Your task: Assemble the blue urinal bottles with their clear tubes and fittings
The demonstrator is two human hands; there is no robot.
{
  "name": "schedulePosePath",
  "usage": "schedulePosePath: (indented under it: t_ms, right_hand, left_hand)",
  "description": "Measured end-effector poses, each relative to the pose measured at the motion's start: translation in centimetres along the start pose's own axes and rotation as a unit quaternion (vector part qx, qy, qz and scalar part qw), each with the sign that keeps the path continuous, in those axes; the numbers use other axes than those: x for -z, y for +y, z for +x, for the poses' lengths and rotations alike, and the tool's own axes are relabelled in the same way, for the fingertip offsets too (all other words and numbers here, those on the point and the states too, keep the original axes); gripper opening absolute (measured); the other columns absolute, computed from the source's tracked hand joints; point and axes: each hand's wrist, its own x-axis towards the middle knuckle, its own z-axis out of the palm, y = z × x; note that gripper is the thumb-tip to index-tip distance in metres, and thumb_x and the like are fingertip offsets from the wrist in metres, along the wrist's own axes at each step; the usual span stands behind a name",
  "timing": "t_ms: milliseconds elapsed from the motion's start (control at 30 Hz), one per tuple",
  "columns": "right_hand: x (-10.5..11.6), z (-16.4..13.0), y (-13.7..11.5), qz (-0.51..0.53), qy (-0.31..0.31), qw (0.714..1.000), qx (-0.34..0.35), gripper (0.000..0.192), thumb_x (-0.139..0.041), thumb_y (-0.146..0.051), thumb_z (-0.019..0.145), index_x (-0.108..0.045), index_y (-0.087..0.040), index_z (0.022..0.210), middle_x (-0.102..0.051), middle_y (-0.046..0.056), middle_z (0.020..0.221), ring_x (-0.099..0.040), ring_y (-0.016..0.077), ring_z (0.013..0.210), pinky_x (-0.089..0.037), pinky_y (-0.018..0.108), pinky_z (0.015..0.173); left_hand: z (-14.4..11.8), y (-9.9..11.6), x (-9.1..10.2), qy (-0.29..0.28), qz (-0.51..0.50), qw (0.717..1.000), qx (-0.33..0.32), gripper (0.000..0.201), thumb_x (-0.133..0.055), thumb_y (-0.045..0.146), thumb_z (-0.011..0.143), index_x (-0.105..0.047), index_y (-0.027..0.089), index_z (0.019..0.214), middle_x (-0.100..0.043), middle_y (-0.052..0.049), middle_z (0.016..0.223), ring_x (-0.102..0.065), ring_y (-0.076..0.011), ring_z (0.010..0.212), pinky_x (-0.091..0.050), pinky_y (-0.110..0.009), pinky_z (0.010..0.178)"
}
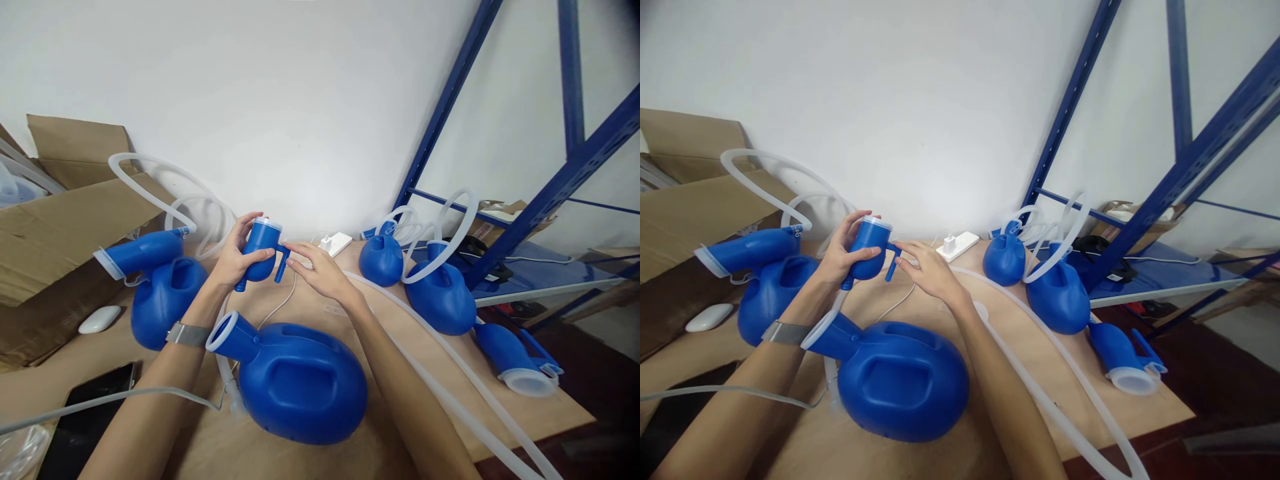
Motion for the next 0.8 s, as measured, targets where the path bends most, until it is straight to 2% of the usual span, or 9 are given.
schedulePosePath:
  t_ms: [100,233,300,400,467,533,600,700,800]
  right_hand:
    - [1.5,-0.7,-1.7,-0.048,0.019,0.998,-0.032,0.057,-0.043,-0.061,0.086,-0.061,-0.035,0.134,-0.058,-0.002,0.146,-0.054,0.0135,0.140,-0.040,0.044,0.135]
    - [4.9,-2.8,-5.4,-0.050,0.119,0.990,-0.048,0.058,-0.046,-0.064,0.084,-0.066,-0.031,0.127,-0.063,0.000,0.140,-0.059,0.0101,0.131,-0.044,0.036,0.132]
    - [6.8,-4.4,-7.0,-0.077,0.157,0.982,-0.078,0.062,-0.042,-0.069,0.083,-0.065,-0.034,0.129,-0.063,-0.001,0.140,-0.060,0.0115,0.130,-0.048,0.037,0.128]
    - [8.9,-7.5,-7.5,-0.163,0.078,0.964,-0.196,0.074,-0.039,-0.079,0.077,-0.057,-0.039,0.137,-0.067,0.002,0.133,-0.063,0.0183,0.123,-0.049,0.047,0.123]
    - [9.1,-10.0,-6.5,-0.191,-0.004,0.939,-0.287,0.084,-0.038,-0.081,0.075,-0.042,-0.041,0.149,-0.062,0.004,0.141,-0.060,0.0239,0.131,-0.046,0.053,0.126]
    - [8.5,-12.8,-4.7,-0.175,-0.084,0.911,-0.363,0.086,-0.043,-0.079,0.075,-0.035,-0.042,0.152,-0.049,0.001,0.155,-0.047,0.0261,0.150,-0.034,0.054,0.137]
    - [7.4,-15.5,-2.9,-0.124,-0.149,0.888,-0.417,0.087,-0.053,-0.076,0.073,-0.033,-0.046,0.151,-0.036,-0.006,0.163,-0.036,0.0252,0.158,-0.024,0.054,0.143]
    - [6.0,-18.7,-1.2,-0.054,-0.155,0.894,-0.418,0.087,-0.057,-0.068,0.074,-0.022,-0.051,0.152,-0.036,-0.010,0.163,-0.039,0.0194,0.158,-0.028,0.048,0.144]
    - [5.6,-20.2,-1.1,-0.063,-0.147,0.888,-0.432,0.083,-0.053,-0.052,0.081,-0.013,-0.051,0.154,-0.048,-0.007,0.155,-0.057,0.0166,0.139,-0.041,0.049,0.136]
  left_hand:
    - [-0.2,0.2,-0.4,-0.007,0.058,0.998,0.039,0.085,-0.082,0.044,0.072,-0.042,0.026,0.144,-0.048,-0.011,0.144,-0.055,-0.0283,0.126,-0.049,-0.039,0.103]
    - [-0.4,0.1,-1.4,-0.012,0.109,0.982,0.154,0.080,-0.072,0.053,0.077,-0.038,0.027,0.145,-0.047,-0.011,0.141,-0.059,-0.0272,0.118,-0.052,-0.040,0.098]
    - [-0.5,-0.2,-1.7,-0.012,0.116,0.977,0.181,0.073,-0.066,0.053,0.081,-0.039,0.024,0.142,-0.050,-0.011,0.135,-0.057,-0.0270,0.121,-0.049,-0.041,0.102]
    - [-0.6,-0.8,-1.7,0.000,0.135,0.969,0.207,0.066,-0.063,0.051,0.081,-0.037,0.021,0.134,-0.052,-0.011,0.130,-0.056,-0.0276,0.122,-0.047,-0.041,0.103]
    - [-0.6,-1.2,-1.4,-0.007,0.161,0.960,0.231,0.063,-0.064,0.050,0.079,-0.038,0.021,0.129,-0.052,-0.011,0.130,-0.055,-0.0284,0.122,-0.047,-0.041,0.102]
    - [-0.6,-1.7,-1.0,-0.020,0.194,0.947,0.254,0.062,-0.067,0.049,0.075,-0.041,0.019,0.123,-0.053,-0.012,0.127,-0.056,-0.0294,0.120,-0.047,-0.040,0.099]
    - [-0.6,-2.3,-0.5,-0.024,0.226,0.934,0.276,0.059,-0.069,0.046,0.070,-0.044,0.018,0.116,-0.055,-0.012,0.121,-0.057,-0.0306,0.116,-0.048,-0.039,0.095]
    - [-0.7,-3.3,0.1,-0.025,0.254,0.912,0.320,0.057,-0.073,0.046,0.066,-0.046,0.019,0.109,-0.059,-0.011,0.111,-0.059,-0.0312,0.108,-0.050,-0.037,0.084]
    - [-0.8,-4.2,0.8,-0.037,0.254,0.892,0.373,0.061,-0.077,0.048,0.065,-0.047,0.021,0.110,-0.062,-0.011,0.109,-0.062,-0.0292,0.102,-0.052,-0.034,0.073]
